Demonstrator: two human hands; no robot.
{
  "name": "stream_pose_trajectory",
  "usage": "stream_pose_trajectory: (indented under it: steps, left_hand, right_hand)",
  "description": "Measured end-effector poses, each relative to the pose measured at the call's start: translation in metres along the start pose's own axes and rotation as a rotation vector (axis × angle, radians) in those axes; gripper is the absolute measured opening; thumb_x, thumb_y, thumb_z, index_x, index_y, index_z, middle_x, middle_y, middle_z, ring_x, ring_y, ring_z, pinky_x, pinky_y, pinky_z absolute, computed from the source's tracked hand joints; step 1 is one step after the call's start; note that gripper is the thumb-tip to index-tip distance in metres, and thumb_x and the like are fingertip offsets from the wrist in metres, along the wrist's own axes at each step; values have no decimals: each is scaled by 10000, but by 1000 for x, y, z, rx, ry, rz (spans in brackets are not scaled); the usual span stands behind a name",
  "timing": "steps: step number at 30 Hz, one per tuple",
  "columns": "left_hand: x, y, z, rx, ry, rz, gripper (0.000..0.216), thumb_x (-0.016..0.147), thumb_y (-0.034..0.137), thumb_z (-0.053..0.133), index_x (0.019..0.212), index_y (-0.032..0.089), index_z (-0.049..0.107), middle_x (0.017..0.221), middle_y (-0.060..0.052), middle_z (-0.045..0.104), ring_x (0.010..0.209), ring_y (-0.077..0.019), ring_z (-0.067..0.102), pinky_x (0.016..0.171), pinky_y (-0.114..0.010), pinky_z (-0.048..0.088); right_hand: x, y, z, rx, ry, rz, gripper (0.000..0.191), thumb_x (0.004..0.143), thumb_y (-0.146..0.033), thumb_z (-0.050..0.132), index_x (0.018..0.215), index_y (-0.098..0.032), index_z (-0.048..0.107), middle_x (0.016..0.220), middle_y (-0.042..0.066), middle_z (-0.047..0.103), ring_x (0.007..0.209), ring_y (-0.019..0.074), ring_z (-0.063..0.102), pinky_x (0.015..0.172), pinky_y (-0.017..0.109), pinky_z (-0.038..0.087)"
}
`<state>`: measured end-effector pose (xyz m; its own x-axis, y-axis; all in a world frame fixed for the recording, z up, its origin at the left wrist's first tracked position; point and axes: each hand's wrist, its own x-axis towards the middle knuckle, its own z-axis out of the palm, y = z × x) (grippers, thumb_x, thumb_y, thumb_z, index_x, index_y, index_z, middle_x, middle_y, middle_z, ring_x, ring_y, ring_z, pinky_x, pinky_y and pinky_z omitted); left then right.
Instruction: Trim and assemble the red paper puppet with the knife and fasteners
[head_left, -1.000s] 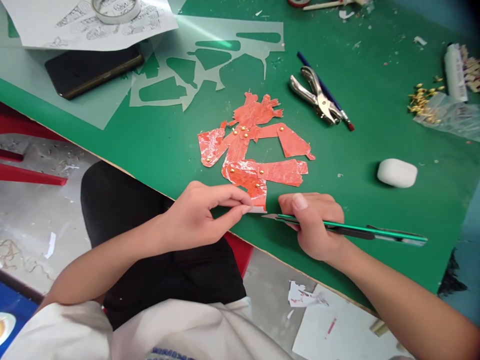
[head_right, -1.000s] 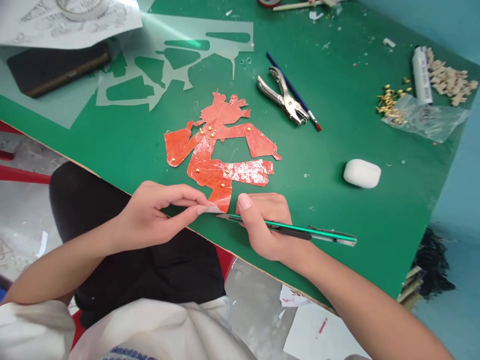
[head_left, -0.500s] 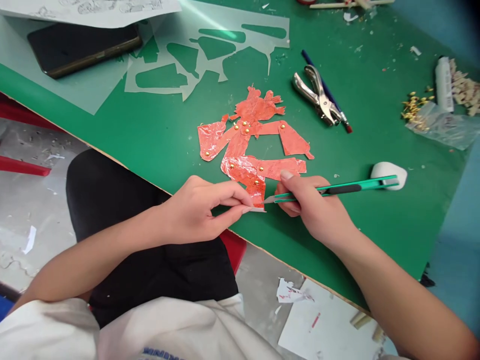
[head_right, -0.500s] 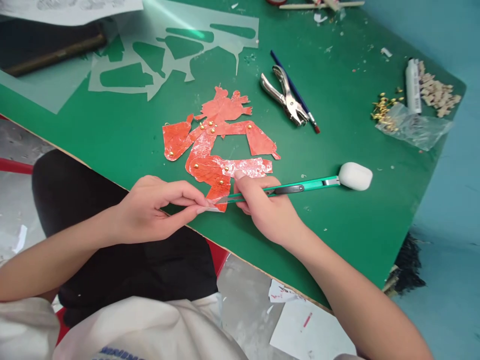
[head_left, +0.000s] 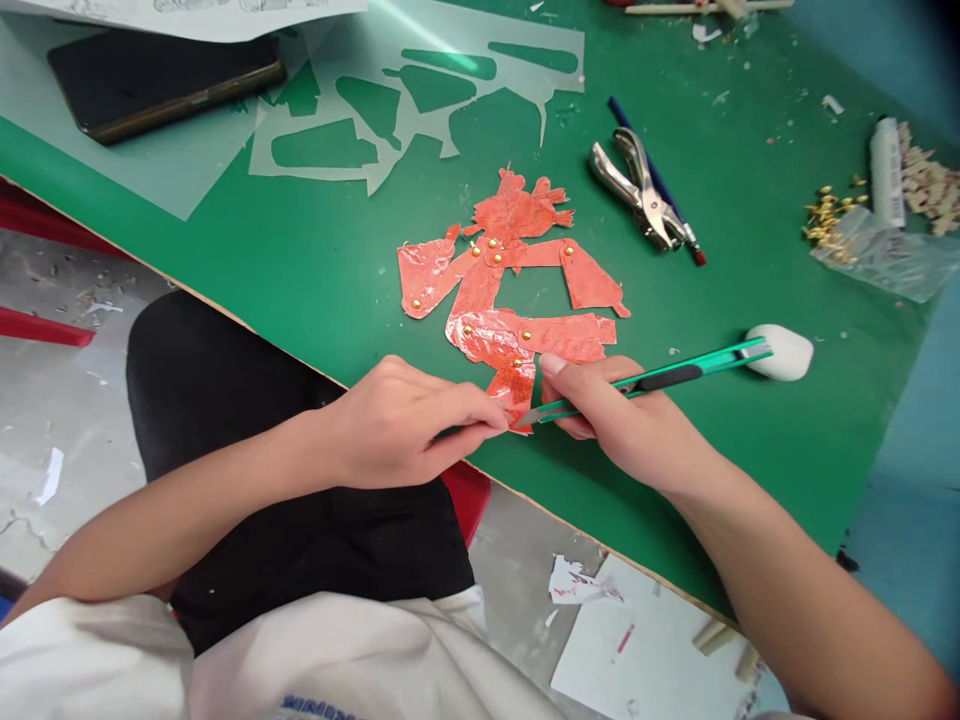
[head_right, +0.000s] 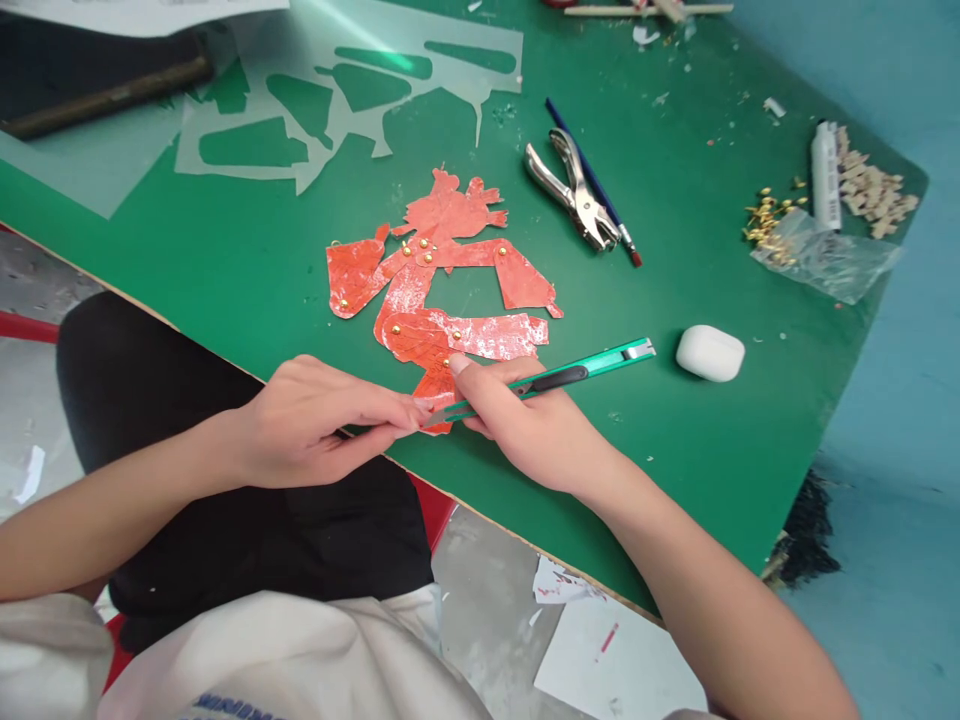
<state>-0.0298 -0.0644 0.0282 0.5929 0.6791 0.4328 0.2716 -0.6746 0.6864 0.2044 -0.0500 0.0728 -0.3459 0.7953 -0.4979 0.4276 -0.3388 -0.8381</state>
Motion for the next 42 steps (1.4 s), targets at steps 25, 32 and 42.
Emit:
stream_pose_trajectory:
  steps: [25, 32, 42]
  left_hand:
    - [-25, -10, 16, 329, -7, 491, 161, 970, 100, 604, 1063, 67, 732, 1255, -214, 755, 1303, -329, 680, 1149, -440, 600]
    - [-26, -10, 17, 259, -5, 456, 149, 955, 87, 634, 1070, 76, 729, 1306, -210, 735, 1335, -332, 655, 1174, -446, 580]
    - [-24, -10, 17, 332, 11, 486, 167, 987, 97, 580, 1051, 84, 734, 1244, -194, 764, 1295, -310, 688, 1146, -426, 602]
  right_hand:
    - [-7, 17, 5, -291, -113, -417, 531, 1081, -315, 421, 580, -208, 280, 514, -52, 281, 485, 89, 246, 511, 312, 230]
    - [-7, 17, 6, -298, -106, -421, 517, 1075, -306, 425, 596, -207, 259, 526, -52, 261, 490, 93, 225, 513, 312, 216]
    - [-8, 15, 6, -307, -116, -401, 501, 1074, -291, 404, 599, -206, 266, 524, -50, 268, 490, 88, 235, 509, 307, 221]
